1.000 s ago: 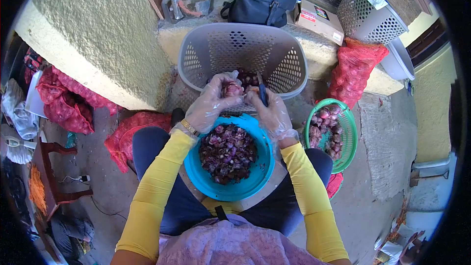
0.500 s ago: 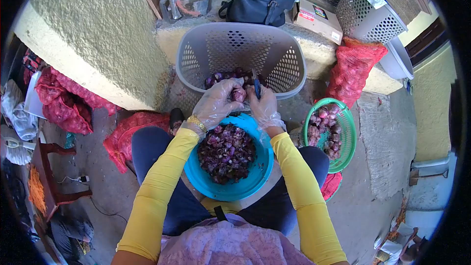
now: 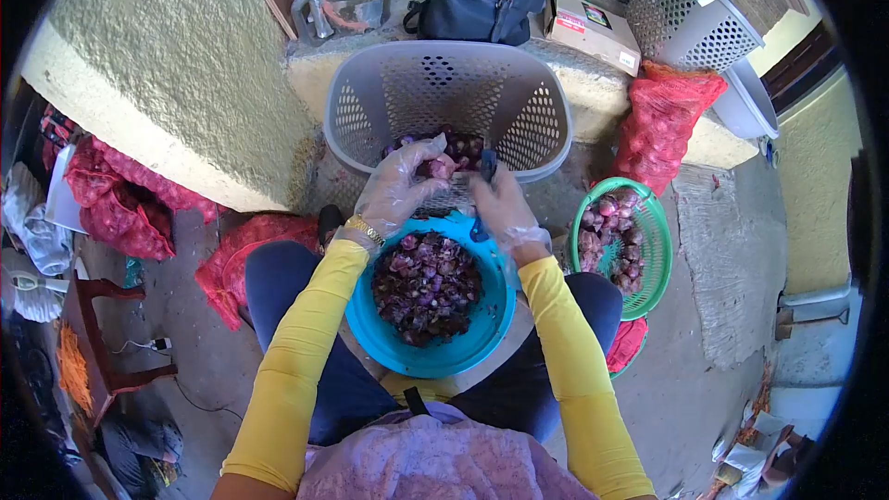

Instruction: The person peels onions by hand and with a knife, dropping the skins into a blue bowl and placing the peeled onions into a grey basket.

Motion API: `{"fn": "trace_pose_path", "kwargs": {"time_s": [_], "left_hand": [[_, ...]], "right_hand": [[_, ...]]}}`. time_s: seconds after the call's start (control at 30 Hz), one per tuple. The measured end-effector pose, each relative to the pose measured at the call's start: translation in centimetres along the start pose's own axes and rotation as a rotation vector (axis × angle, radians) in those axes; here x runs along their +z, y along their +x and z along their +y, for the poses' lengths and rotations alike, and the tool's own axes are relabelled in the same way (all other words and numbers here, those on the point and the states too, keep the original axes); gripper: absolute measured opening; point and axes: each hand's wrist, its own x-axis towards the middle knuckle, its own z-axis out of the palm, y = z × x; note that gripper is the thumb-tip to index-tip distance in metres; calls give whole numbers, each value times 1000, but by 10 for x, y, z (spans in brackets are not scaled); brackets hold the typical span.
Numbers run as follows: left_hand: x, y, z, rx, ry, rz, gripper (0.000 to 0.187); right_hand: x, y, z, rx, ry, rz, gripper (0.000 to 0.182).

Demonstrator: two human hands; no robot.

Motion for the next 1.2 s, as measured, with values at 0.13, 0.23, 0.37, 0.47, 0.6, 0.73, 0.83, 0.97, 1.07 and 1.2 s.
{"fn": "trace_pose_path", "kwargs": {"time_s": [0.13,0.23,0.37,0.47,0.6,0.73,0.83,0.97,1.07,1.2], "left_hand": [[-1,0,2,-17,-37,-10,59],[-3,1,2,14,120,-5,56],[-3,0,12,-33,165,-9,50],[-3,-1,6,67,267,4,48],[-3,-1,4,33,201,-21,52],[-4,-1,5,-30,186,-64,50],[-1,-2,5,9,202,-13,53],[0,-3,18,-32,114,-41,55],[-2,-2,17,-15,176,-46,58],[-1,-3,14,-74,90,-33,60]], "right_hand": [[-21,-33,-57,206,60,-216,41],[-5,-61,-51,-153,-160,-40,55],[-1,-61,-52,-205,-289,-21,57],[0,-60,-59,-113,-324,-63,56],[4,-59,-60,-87,-362,-101,53],[6,-59,-60,-156,-440,-94,58],[6,-62,-73,-85,-528,-133,63],[11,-57,-67,-90,-567,-152,68],[9,-55,-72,-83,-551,-172,71],[13,-56,-72,10,-534,-219,72]]}}
